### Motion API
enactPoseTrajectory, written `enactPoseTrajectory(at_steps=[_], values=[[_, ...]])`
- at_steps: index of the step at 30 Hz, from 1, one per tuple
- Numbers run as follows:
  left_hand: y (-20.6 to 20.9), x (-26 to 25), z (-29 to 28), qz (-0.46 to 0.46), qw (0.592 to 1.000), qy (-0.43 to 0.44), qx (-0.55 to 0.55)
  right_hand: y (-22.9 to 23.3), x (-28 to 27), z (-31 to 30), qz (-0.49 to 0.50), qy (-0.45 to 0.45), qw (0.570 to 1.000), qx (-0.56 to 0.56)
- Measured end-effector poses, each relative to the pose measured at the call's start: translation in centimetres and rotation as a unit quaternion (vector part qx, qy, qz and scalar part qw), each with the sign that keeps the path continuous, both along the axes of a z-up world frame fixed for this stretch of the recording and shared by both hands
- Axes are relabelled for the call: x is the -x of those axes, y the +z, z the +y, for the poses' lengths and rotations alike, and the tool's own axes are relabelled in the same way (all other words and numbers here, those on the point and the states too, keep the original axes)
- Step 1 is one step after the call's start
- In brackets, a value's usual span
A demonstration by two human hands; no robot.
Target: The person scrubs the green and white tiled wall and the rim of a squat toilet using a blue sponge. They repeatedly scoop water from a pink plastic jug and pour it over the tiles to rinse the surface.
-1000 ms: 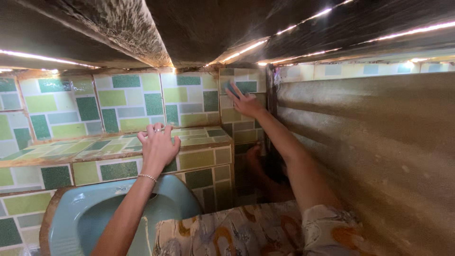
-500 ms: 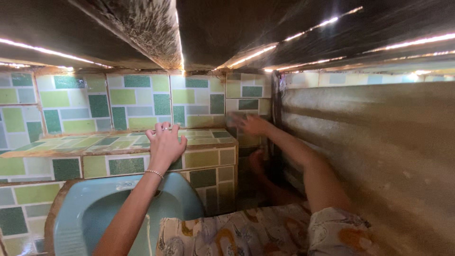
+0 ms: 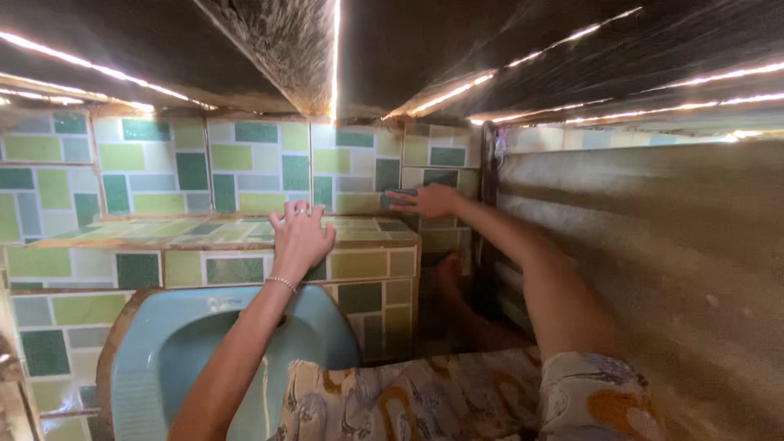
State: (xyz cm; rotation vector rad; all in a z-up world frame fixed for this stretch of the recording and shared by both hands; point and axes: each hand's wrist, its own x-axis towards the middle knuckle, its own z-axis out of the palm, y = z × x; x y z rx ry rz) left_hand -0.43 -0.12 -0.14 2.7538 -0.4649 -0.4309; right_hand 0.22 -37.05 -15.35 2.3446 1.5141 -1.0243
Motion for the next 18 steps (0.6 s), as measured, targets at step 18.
enactPoseTrajectory(at_steps=[18], values=[[-0.3, -0.3, 0.0, -0.011, 1.0, 0.002, 0.009, -0.3, -0.8, -1.0, 0.067, -0.1, 0.991, 0.054]])
